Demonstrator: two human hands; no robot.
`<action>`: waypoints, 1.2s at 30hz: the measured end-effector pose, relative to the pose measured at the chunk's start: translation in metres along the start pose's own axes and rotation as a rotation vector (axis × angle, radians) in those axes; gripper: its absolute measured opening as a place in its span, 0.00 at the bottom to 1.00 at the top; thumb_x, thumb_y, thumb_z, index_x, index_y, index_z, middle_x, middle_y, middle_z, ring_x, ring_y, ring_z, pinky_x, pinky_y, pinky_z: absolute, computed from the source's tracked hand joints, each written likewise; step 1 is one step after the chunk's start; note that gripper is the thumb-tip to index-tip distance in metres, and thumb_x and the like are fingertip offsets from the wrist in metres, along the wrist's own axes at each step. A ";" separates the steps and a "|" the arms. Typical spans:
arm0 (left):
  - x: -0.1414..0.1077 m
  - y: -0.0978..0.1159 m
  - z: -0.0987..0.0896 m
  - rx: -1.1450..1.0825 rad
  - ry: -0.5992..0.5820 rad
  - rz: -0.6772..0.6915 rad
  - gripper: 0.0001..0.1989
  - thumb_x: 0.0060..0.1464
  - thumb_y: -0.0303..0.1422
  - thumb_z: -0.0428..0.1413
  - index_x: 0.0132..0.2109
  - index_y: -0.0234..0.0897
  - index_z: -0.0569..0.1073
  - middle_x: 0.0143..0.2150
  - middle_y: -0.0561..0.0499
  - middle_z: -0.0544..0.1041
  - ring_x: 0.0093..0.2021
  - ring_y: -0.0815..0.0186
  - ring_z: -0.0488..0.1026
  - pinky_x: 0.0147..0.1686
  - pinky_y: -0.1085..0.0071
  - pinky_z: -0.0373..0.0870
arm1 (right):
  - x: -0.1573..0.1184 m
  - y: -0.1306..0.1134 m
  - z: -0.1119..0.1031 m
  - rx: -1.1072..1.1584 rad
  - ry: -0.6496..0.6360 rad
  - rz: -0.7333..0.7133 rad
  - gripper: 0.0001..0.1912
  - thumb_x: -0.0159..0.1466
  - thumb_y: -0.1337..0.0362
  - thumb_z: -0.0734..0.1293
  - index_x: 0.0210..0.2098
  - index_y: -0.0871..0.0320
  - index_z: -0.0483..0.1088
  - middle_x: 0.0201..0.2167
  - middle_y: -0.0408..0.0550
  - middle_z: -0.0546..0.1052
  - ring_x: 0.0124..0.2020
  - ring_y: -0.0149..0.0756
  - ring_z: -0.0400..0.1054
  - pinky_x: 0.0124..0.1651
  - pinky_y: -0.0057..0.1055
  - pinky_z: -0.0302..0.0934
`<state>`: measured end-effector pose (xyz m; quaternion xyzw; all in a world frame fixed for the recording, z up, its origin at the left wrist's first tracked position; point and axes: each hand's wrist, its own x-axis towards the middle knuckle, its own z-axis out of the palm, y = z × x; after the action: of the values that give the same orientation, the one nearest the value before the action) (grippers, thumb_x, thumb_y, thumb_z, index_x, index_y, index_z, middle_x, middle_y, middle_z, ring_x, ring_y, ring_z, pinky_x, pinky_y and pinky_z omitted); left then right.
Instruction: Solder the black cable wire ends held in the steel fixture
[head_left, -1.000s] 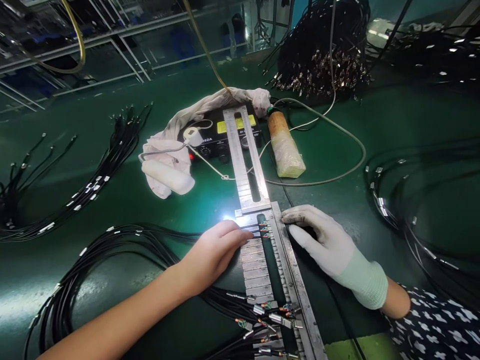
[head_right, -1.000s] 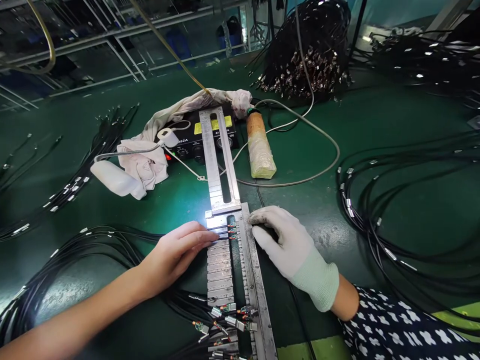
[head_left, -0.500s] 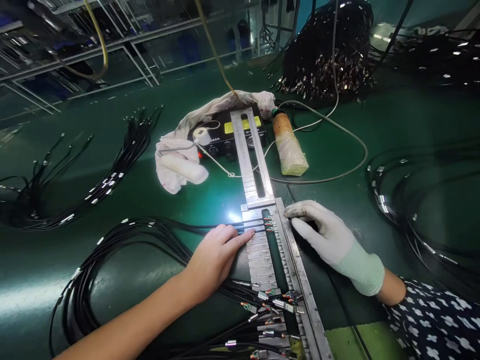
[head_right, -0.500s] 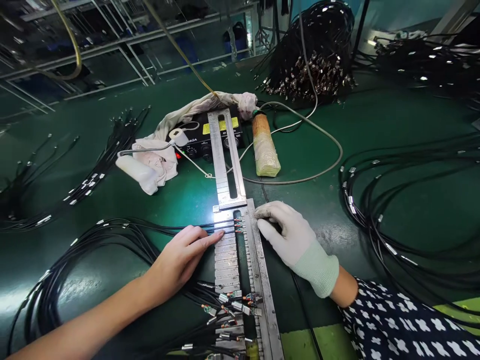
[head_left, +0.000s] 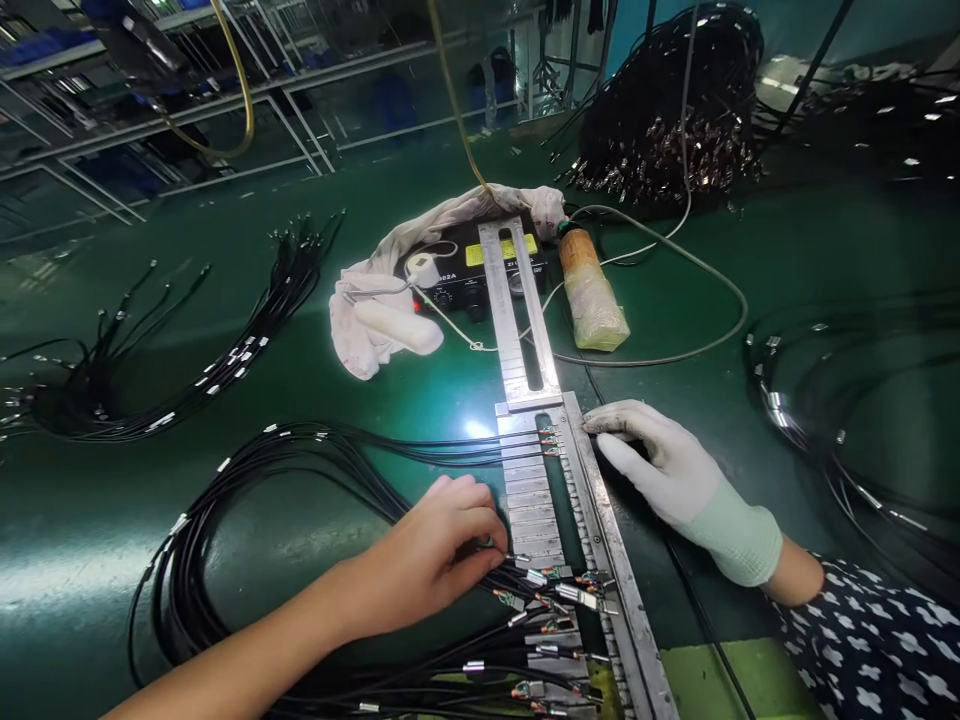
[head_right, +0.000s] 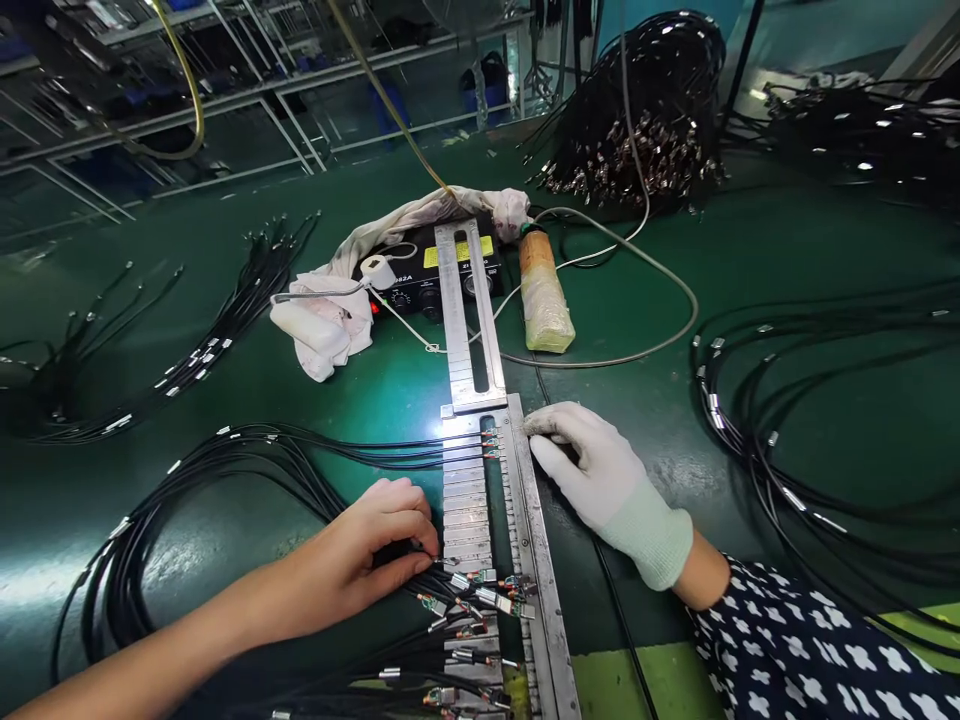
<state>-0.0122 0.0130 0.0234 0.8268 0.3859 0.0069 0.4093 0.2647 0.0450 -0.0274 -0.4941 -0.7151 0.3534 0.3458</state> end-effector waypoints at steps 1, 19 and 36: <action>-0.002 -0.002 -0.003 0.016 0.000 -0.001 0.07 0.65 0.31 0.49 0.40 0.41 0.71 0.39 0.53 0.69 0.42 0.64 0.63 0.44 0.66 0.59 | 0.000 0.000 0.000 -0.003 -0.002 0.000 0.08 0.69 0.63 0.61 0.43 0.51 0.71 0.45 0.43 0.74 0.48 0.37 0.68 0.51 0.36 0.63; -0.013 -0.009 -0.008 0.030 -0.016 -0.053 0.09 0.67 0.34 0.47 0.41 0.42 0.72 0.40 0.52 0.68 0.44 0.63 0.64 0.45 0.67 0.61 | 0.000 0.003 0.001 -0.031 0.004 -0.040 0.08 0.68 0.64 0.61 0.42 0.52 0.71 0.44 0.43 0.74 0.47 0.36 0.68 0.51 0.35 0.62; -0.040 -0.023 -0.021 -0.071 0.064 -0.116 0.06 0.66 0.34 0.48 0.42 0.41 0.69 0.41 0.53 0.68 0.42 0.68 0.67 0.43 0.74 0.63 | 0.001 0.001 0.000 -0.042 -0.016 -0.020 0.08 0.68 0.65 0.61 0.42 0.52 0.71 0.43 0.44 0.74 0.47 0.37 0.68 0.51 0.38 0.63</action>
<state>-0.0617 0.0098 0.0334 0.7872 0.4457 0.0234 0.4256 0.2644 0.0461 -0.0282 -0.4913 -0.7299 0.3389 0.3332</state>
